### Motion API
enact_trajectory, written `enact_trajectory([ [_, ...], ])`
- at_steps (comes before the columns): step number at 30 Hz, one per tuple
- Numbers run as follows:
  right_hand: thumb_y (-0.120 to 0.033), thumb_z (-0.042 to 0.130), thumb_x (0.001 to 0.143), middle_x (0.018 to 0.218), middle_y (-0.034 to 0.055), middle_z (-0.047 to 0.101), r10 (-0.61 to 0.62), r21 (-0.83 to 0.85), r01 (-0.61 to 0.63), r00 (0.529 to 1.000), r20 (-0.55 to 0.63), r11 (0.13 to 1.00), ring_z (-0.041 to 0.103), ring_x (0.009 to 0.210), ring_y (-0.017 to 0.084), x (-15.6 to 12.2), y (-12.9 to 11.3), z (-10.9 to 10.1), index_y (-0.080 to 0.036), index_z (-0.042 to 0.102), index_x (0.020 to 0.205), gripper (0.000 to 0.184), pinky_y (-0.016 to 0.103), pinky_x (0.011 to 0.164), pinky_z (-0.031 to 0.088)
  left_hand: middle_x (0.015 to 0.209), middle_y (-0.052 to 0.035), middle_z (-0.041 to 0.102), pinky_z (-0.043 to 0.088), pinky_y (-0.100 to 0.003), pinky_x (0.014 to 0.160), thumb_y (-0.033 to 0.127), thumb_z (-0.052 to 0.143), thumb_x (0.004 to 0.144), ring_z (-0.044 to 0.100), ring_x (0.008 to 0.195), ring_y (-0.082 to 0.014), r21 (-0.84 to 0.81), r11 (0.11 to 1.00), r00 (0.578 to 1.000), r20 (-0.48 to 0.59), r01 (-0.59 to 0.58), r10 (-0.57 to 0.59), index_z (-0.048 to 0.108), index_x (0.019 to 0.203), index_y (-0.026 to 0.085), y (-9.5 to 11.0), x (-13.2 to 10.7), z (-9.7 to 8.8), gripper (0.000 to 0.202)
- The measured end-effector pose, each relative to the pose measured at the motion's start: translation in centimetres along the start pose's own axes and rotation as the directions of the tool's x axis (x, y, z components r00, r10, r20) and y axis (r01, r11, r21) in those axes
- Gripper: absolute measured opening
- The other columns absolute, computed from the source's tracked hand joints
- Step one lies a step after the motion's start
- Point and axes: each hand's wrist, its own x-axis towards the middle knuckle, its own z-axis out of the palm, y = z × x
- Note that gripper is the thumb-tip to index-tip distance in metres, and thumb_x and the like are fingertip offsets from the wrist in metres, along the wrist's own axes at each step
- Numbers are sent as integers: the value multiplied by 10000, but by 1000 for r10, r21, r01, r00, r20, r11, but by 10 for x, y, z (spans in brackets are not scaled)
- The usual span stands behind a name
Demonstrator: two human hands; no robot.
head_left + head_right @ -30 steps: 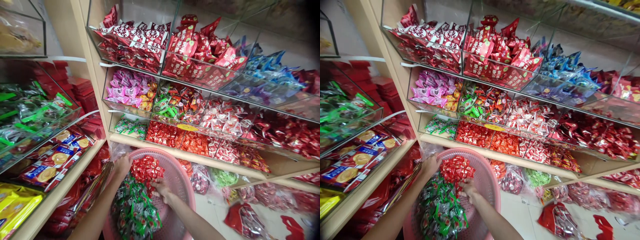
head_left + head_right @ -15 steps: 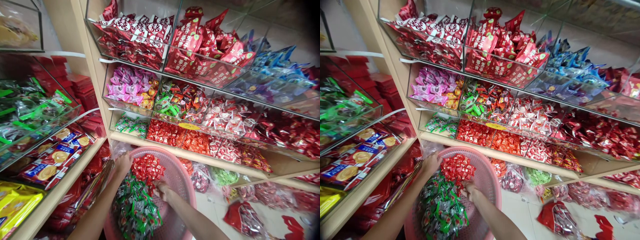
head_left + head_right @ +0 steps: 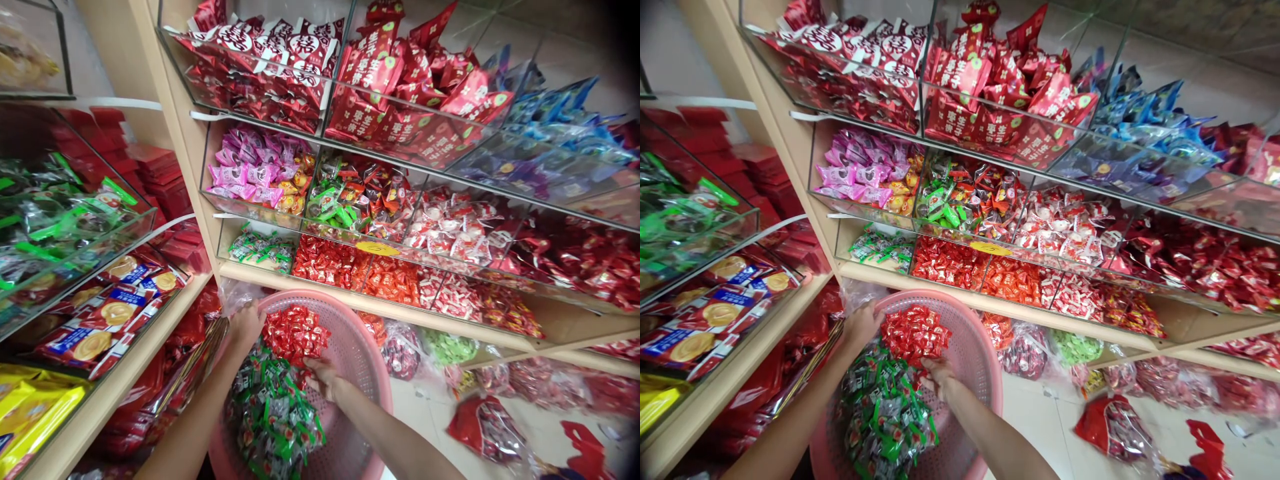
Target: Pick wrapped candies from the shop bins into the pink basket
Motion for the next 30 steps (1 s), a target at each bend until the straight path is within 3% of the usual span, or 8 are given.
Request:
enact_trajectory([
  [2,-151,705,637,495,-38,553,130,69,-128,991,-17,989,493,418,80,-1,-3,-7,-169,545,577,172,229,489,491,948,-137,681,456,-336,692,317,347,857,648,847,-273,1,1000,1000,-2,-6,6,572,1081,128,0,0,0,370],
  [4,-98,685,621,549,-39,585,184,164,-177,983,-24,970,520,455,74,-3,-8,-13,-179,545,599,163,222,552,514,948,-134,681,455,-335,686,314,347,856,648,844,-273,3,1000,1000,-5,-8,8,571,1082,126,0,0,0,369],
  [8,-41,656,592,581,-49,579,122,266,-113,992,-17,957,574,531,89,-6,-20,-10,-189,548,657,194,240,621,543,932,-136,683,454,-336,679,311,350,853,649,834,-276,7,1000,1000,-10,-7,7,580,1058,127,1,0,0,359],
  [12,-33,616,627,573,-53,561,58,342,-33,996,-65,939,569,541,82,-3,-21,12,-199,533,677,192,237,627,553,913,-139,687,454,-340,674,324,353,855,652,827,-283,8,1000,1000,-6,2,-2,577,1070,132,1,-1,-1,365],
  [16,-67,582,655,559,-63,529,75,347,-22,987,-141,938,554,534,76,0,-12,27,-213,524,692,161,221,590,550,916,-143,688,453,-336,689,329,357,861,650,850,-281,2,1000,1000,5,2,-2,572,1087,131,1,-1,-2,370],
  [24,-102,559,650,590,-52,529,99,319,-41,981,-167,947,542,524,75,0,-11,12,-213,526,692,123,195,528,518,953,-140,682,455,-338,697,317,346,863,646,863,-278,-3,1000,1000,9,4,-4,567,1092,130,0,-1,-2,369],
  [30,-142,543,642,690,-41,566,-34,358,88,988,-152,929,598,661,92,4,0,42,-233,508,747,144,213,616,534,940,-136,688,458,-330,695,327,350,863,652,847,-269,-3,1000,1000,18,7,-7,568,1090,131,0,-1,-2,370],
])
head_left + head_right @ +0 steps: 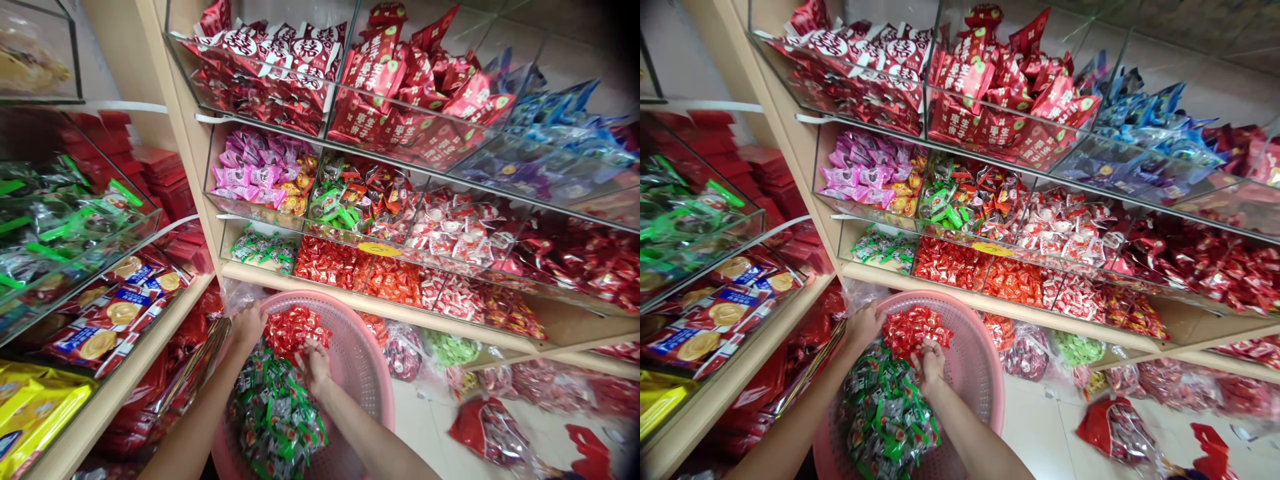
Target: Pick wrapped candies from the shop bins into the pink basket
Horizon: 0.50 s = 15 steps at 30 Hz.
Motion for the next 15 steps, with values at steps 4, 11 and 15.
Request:
enact_trajectory([
  [4,-160,550,585,732,-36,570,-67,-89,66,998,-6,994,556,562,91,4,22,5,-231,472,784,225,198,491,481,956,-136,688,459,-325,694,322,351,862,653,850,-263,0,1000,1000,0,5,-5,557,1106,131,0,0,0,372],
  [11,-197,518,546,753,-20,521,-260,-234,264,964,51,936,513,591,105,10,29,-2,-224,456,744,209,201,449,444,952,-138,689,460,-329,701,321,349,862,651,863,-268,0,1000,1000,-7,-1,1,556,1115,125,-1,0,1,381],
  [15,-240,515,595,649,-46,475,-238,-277,243,970,50,930,466,506,97,0,25,-2,-229,455,743,161,204,418,400,953,-139,688,458,-318,714,318,350,864,648,885,-261,-3,1000,1000,-14,-10,10,554,1130,122,-2,1,3,388],
])
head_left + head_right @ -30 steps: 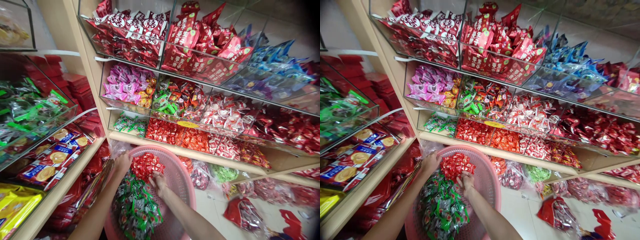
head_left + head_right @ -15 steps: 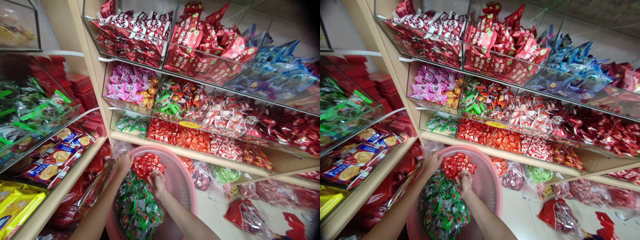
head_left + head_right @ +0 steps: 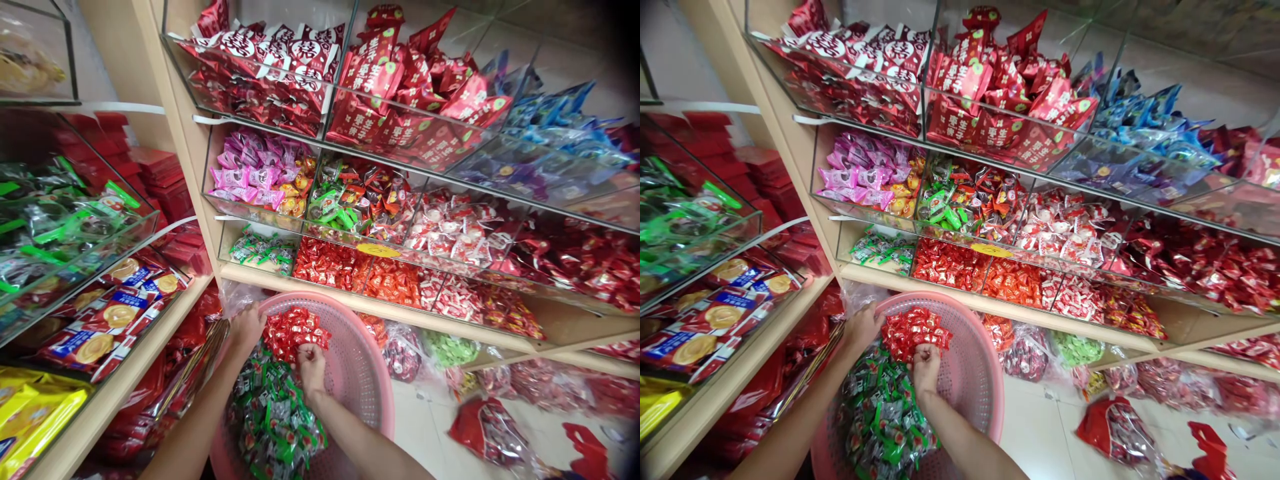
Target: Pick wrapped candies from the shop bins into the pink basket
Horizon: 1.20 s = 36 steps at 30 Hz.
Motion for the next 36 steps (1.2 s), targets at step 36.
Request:
enact_trajectory([
  [36,-298,539,816,1116,126,519,-412,-943,302,883,223,138,633,876,220,102,-203,20,-186,460,1131,343,303,709,455,955,-133,687,461,-328,685,323,350,866,653,843,-264,-1,1000,999,-36,-5,5,569,1115,122,-3,1,5,389],
])
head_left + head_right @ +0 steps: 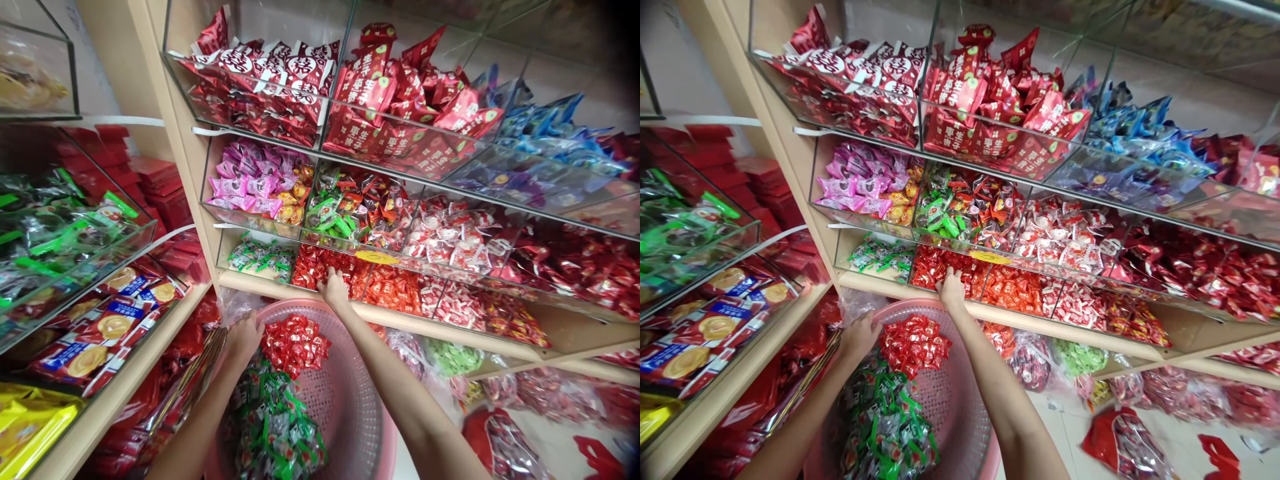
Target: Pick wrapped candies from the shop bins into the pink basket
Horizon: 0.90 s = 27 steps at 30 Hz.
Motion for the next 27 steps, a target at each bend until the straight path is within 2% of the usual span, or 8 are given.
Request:
enact_trajectory([
  [6,-277,578,788,1075,104,522,-18,117,21,1000,-25,993,613,886,207,0,9,0,-188,488,1078,316,288,722,443,941,-124,686,460,-324,674,334,341,869,652,836,-265,4,1000,1000,0,0,0,570,1099,122,1,1,1,387],
  [11,-317,569,819,1117,125,487,-15,46,14,1000,7,999,626,875,223,-4,1,-2,-193,453,1121,347,309,701,443,951,-128,682,462,-337,673,336,341,868,651,832,-274,20,1000,1000,-6,1,-1,568,1089,125,0,0,2,380],
  [16,-283,535,833,1118,122,503,-39,18,38,999,22,999,628,851,208,-2,2,0,-198,456,1132,321,296,682,438,928,-119,685,462,-337,668,338,341,868,649,828,-276,22,1000,1000,-8,-8,8,568,1076,133,-1,1,2,370],
  [22,-288,499,815,1036,102,594,-66,80,68,997,-27,994,606,857,189,2,13,1,-186,539,1074,281,263,703,422,951,-129,678,460,-325,695,342,341,867,644,852,-264,27,1000,1000,-3,10,-10,556,1113,130,0,1,2,389],
  [27,-288,456,800,926,88,637,-67,196,92,989,-129,976,591,777,175,4,23,3,-162,600,983,264,250,682,406,956,-131,674,457,-323,688,342,340,868,643,849,-259,21,1000,1000,-2,6,-6,551,1124,128,-1,1,5,394],
])
